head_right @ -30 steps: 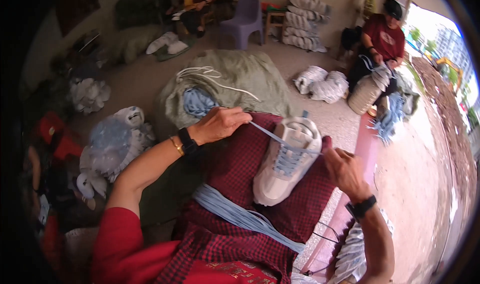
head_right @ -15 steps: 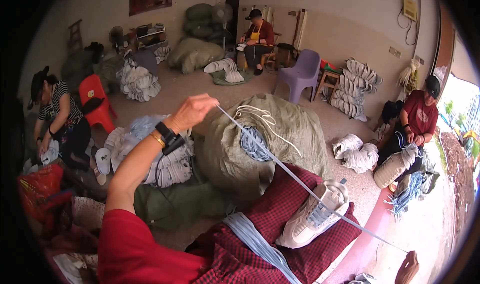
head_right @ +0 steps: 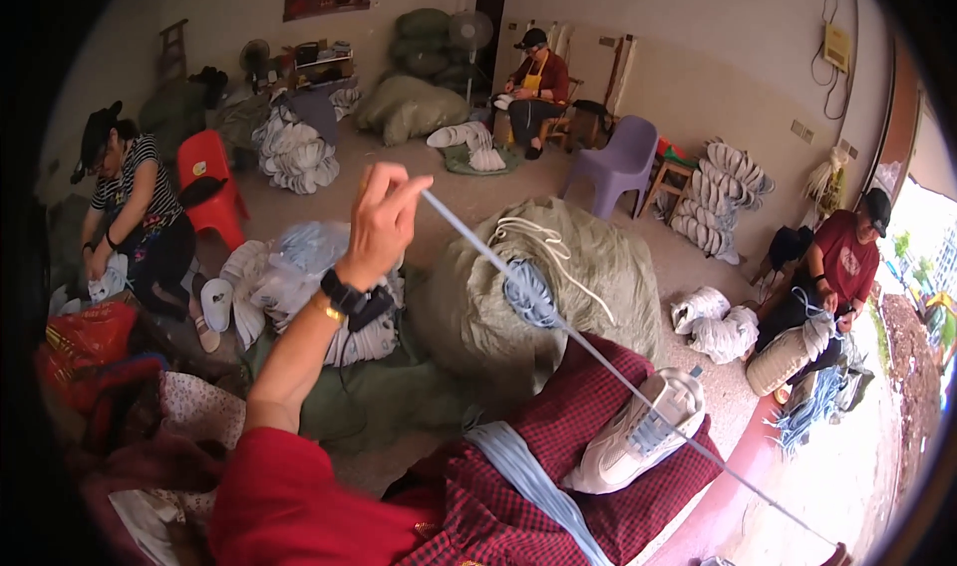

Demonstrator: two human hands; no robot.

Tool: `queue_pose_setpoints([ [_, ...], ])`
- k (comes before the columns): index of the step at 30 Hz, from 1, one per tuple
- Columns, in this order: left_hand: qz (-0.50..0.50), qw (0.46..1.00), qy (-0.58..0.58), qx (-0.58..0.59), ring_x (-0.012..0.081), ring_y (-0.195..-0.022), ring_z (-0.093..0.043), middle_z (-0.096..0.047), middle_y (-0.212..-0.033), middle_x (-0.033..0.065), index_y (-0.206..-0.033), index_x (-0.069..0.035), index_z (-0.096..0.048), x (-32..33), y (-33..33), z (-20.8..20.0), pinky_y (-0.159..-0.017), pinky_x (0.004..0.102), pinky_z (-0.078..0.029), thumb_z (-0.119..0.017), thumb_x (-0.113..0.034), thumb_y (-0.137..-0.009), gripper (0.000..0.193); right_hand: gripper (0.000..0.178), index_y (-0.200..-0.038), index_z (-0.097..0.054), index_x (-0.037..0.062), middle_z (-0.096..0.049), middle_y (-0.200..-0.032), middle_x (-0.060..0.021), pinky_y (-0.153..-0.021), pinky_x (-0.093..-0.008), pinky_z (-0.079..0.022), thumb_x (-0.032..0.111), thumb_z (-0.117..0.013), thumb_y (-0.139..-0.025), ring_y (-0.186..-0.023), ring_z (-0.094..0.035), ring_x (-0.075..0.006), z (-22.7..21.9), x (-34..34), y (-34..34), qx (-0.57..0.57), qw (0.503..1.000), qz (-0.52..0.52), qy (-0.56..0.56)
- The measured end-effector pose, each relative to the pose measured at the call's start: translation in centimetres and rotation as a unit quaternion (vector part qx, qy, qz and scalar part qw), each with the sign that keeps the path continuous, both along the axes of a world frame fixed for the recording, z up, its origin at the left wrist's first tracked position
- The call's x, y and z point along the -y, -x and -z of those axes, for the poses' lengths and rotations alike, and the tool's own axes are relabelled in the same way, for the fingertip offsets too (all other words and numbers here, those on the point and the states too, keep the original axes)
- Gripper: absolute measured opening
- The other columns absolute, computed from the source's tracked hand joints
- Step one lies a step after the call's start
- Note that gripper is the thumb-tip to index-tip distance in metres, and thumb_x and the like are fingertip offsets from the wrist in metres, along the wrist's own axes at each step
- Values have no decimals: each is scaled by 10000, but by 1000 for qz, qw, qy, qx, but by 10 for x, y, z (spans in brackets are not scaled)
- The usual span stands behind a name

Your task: Thread shoelaces through the eyelets of a shoe.

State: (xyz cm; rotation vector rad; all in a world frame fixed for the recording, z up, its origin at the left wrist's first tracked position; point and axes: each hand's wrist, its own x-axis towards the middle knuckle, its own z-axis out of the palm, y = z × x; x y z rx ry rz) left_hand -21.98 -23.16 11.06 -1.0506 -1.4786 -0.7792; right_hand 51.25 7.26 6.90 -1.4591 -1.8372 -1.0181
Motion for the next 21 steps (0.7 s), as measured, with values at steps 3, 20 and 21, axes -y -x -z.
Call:
queue_pose_setpoints([
  [3, 103, 990, -72, 67, 250, -773, -599, -580, -887, 103, -1058, -41, -721, -29, -21, 20, -662, 342, -492, -624, 103, -837, 282, 208, -1101, -725, 19, -708, -966, -170, -760, -346, -539, 141, -603, -985, -885, -669, -253, 70, -39, 1, -352, 906, -234, -9],
  [20, 517, 759, 120, 378, 231, -828, -666, -702, -919, 118, -1010, -27, -735, -215, -157, 121, -773, 320, -515, -675, -41, -886, 139, 150, -911, -618, 53, -539, -801, 57, -605, -197, -324, 187, -657, -967, -704, -437, -18, 97, -33, 272, -472, 554, -559, 398],
  [21, 517, 755, 103, 391, 190, -837, -660, -708, -931, 97, -1009, -35, -737, -223, -157, 131, -782, 310, -515, -671, -61, -903, 128, 124, -905, -618, 57, -534, -797, 67, -575, -187, -310, 161, -652, -962, -696, -429, -4, 99, -33, 279, -479, 570, -536, 399],
])
